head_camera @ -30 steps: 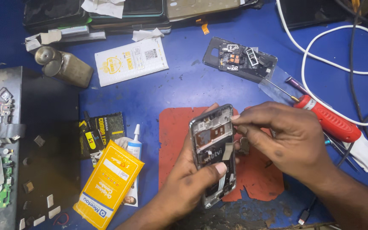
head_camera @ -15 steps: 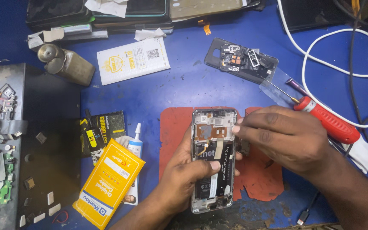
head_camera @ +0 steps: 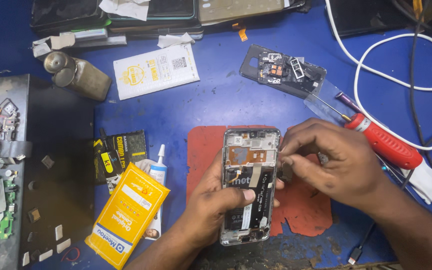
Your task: The person disassembles a smartphone, removes the motherboard, and uses a hot air gun to heat the internal components. They then reinsert the motherboard and continue working on the device.
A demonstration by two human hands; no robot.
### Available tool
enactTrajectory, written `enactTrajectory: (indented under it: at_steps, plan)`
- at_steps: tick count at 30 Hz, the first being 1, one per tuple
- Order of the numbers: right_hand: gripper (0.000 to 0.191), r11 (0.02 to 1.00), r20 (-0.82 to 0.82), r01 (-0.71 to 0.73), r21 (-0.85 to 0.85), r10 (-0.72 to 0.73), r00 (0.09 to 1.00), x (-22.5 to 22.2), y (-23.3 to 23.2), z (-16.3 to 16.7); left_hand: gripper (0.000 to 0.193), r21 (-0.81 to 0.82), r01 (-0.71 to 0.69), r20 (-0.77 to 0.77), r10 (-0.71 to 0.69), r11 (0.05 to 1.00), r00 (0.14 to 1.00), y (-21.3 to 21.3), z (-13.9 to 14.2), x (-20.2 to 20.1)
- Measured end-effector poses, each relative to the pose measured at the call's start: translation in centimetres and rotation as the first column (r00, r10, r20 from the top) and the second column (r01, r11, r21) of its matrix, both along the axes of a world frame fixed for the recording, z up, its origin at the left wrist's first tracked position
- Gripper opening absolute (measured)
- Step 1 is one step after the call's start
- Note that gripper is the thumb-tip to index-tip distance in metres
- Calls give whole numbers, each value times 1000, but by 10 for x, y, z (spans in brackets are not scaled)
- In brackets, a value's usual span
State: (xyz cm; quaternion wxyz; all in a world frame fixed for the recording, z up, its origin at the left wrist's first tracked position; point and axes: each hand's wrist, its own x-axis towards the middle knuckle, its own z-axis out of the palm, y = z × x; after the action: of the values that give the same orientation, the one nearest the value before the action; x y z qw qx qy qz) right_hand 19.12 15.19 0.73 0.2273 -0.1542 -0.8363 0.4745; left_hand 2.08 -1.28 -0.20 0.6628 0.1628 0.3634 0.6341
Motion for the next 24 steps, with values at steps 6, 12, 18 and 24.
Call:
enactTrajectory:
  at_steps: [6, 12, 18, 24]
  plan:
    - [15, 998, -20, 51, 48, -50, 999, 0, -2, 2, 71, 30, 2, -53, 0, 1000, 999, -3, 0, -1]
    - [17, 991, 16, 79, 107, -81, 997, -4, -7, 9, 73, 74, 49, -198, -34, 996, 980, -6, -5, 1]
    - [17, 982, 23, 79, 170, -84, 996, -5, -7, 5, 71, 186, 69, -384, 8, 980, 923, -8, -7, 5]
    - [18, 910, -11, 100, 403, -105, 994, -8, -15, -7, 68, 41, 77, -320, -60, 996, 946, -9, -9, 6]
